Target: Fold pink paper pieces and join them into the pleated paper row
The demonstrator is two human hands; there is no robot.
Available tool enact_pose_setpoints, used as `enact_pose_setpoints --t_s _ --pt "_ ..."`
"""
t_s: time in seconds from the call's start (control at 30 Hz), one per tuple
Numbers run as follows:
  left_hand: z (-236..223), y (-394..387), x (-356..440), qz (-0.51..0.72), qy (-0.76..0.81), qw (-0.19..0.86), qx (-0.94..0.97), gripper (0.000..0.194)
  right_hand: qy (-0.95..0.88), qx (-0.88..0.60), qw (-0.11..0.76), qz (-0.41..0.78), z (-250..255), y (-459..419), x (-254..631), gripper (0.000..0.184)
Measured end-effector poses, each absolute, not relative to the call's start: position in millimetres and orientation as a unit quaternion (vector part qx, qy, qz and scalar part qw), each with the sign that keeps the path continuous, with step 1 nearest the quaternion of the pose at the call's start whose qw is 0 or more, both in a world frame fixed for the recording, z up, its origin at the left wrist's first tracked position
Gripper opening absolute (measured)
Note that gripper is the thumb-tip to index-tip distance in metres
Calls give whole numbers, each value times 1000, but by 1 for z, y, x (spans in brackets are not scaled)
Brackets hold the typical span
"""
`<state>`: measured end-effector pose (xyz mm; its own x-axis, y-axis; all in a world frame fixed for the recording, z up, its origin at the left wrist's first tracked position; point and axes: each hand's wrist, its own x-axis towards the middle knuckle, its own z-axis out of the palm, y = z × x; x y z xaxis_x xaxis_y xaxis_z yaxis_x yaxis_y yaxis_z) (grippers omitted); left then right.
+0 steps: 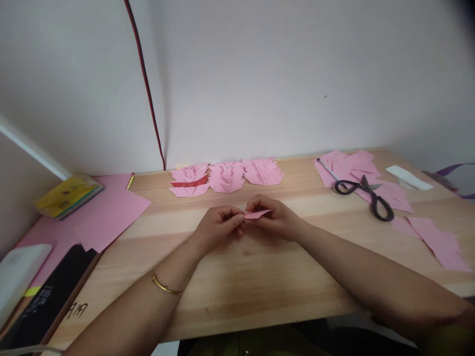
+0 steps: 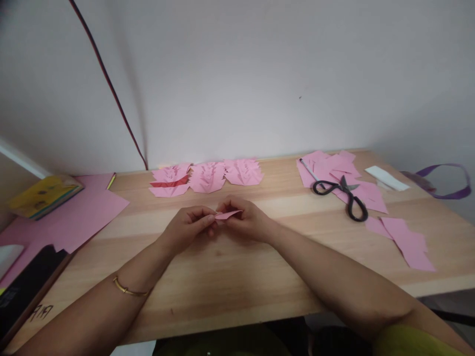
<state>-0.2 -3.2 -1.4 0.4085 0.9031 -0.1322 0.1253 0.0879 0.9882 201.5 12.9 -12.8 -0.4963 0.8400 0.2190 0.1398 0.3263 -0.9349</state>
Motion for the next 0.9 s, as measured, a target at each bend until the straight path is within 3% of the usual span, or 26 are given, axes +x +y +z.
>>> enact_pose_setpoints --t_s 0.27,0.53,0.9 --pt "4 -4 2 314 447 609 575 27 -668 -370 341 548 -9 9 198 9" --pt "2 -5 1 283 470 594 589 29 -673 -374 335 544 -11 10 198 9" --pt "-6 -7 7 362 481 497 625 19 -653 -377 335 564 -7 9 198 30"
